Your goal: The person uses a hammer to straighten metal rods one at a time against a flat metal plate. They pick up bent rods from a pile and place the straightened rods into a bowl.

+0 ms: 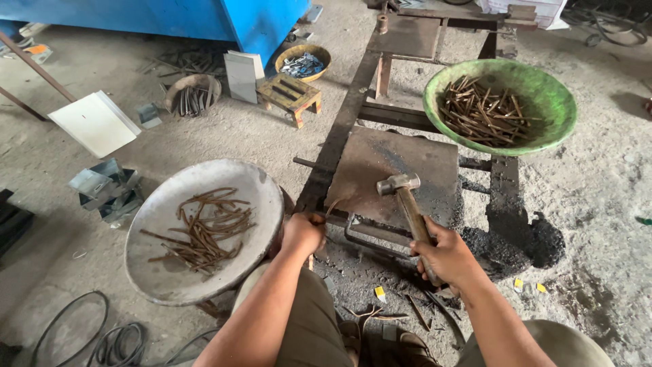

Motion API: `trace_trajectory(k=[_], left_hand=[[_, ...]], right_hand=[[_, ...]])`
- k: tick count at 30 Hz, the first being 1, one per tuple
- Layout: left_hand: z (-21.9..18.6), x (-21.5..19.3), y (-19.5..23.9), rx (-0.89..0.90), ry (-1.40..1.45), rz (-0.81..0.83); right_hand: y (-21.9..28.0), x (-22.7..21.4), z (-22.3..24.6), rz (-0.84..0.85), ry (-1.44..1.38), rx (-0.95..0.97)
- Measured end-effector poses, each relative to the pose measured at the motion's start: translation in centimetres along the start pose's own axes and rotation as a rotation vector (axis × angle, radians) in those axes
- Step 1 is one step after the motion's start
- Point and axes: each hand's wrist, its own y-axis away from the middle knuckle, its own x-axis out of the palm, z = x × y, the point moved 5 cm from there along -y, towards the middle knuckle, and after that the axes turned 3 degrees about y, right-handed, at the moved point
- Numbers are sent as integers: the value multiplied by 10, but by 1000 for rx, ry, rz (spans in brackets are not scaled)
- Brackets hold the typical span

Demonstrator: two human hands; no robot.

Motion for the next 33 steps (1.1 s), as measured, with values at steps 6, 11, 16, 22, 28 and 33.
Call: trace_trajectory(k=[6, 11, 16, 22, 28, 33], left_hand=[[14, 18, -16, 115, 373, -2], [11, 27, -14, 82, 211, -8], [-13, 23, -7, 379, 41, -242], [-19, 20, -1, 437, 53, -224], [-23, 24, 1, 338, 74, -197], [-18, 32, -7, 347, 59, -175]], right_hand=[[-8, 4, -7, -4, -57, -48], [-9, 15, -14, 121, -662, 74], [-9, 27, -9, 74, -579, 79], [25, 26, 17, -113, 144, 26], [101, -2, 81, -611, 606, -648], [172, 1, 114, -864, 355, -1165]])
